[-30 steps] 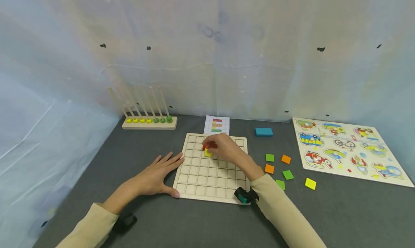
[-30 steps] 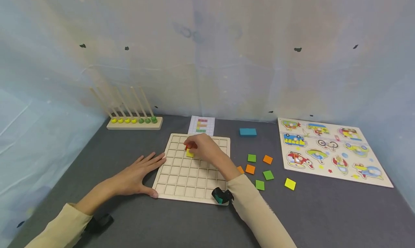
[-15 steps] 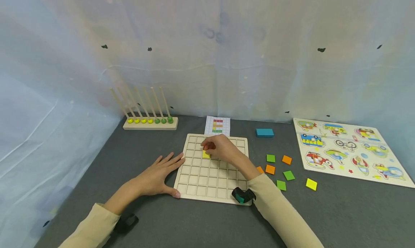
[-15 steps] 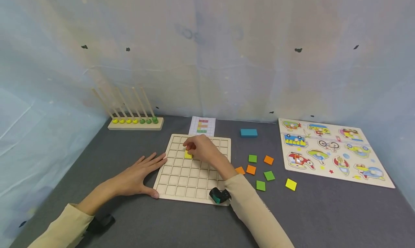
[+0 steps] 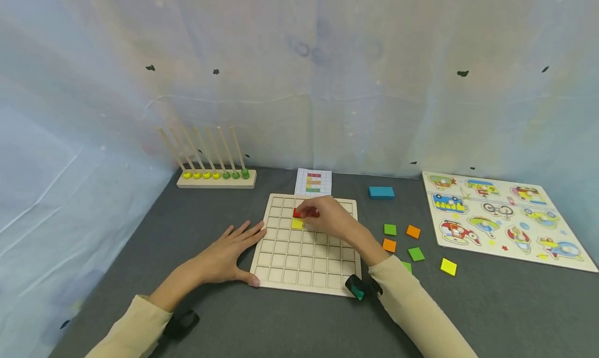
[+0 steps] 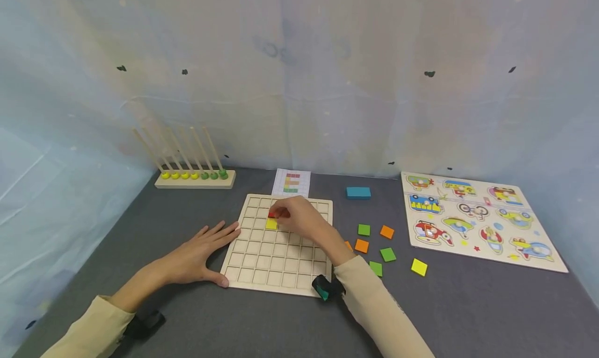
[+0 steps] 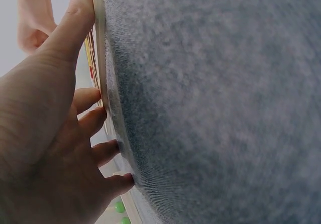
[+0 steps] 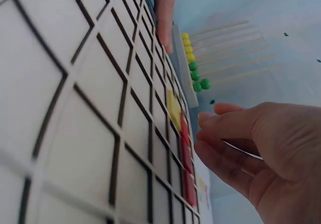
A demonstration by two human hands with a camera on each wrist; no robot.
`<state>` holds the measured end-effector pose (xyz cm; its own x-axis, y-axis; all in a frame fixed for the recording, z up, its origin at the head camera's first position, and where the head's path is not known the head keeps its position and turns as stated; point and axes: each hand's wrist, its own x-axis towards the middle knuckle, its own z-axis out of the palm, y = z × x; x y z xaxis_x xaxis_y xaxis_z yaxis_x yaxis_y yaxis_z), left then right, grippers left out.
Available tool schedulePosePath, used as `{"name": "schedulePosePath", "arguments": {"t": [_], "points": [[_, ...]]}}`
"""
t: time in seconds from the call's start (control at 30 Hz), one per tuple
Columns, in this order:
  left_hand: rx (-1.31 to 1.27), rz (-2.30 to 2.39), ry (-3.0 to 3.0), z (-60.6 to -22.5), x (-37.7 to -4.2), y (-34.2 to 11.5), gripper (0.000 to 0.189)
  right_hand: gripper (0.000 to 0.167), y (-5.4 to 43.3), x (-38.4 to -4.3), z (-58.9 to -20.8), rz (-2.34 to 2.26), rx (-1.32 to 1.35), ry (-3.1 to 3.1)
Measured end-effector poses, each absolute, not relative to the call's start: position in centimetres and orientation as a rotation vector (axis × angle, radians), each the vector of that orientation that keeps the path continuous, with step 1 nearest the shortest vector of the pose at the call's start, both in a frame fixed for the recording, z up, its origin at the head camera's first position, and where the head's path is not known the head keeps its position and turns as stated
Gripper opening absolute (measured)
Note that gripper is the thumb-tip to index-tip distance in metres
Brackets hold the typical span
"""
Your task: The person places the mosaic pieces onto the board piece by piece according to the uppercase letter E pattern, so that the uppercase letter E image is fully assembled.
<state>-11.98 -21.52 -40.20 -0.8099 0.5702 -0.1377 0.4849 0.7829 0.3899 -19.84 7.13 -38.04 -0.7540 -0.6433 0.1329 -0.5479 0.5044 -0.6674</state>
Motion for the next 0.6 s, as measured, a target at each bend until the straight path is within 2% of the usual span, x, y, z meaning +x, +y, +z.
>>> {"name": "schedulePosePath", "arguments": {"t": [0.33,0.6], "points": [[0.823,0.510,2.722,-40.1,-11.9,-21.6,0.116,0.023,12.1,-18.3,-37.0,-1.022,-1.040,2.677],[0.819,0.506,2.722,-40.3,-12.0,-21.6,0.116,0.025,17.3,-17.9,-37.6,-0.995,-0.859,2.792]]}}
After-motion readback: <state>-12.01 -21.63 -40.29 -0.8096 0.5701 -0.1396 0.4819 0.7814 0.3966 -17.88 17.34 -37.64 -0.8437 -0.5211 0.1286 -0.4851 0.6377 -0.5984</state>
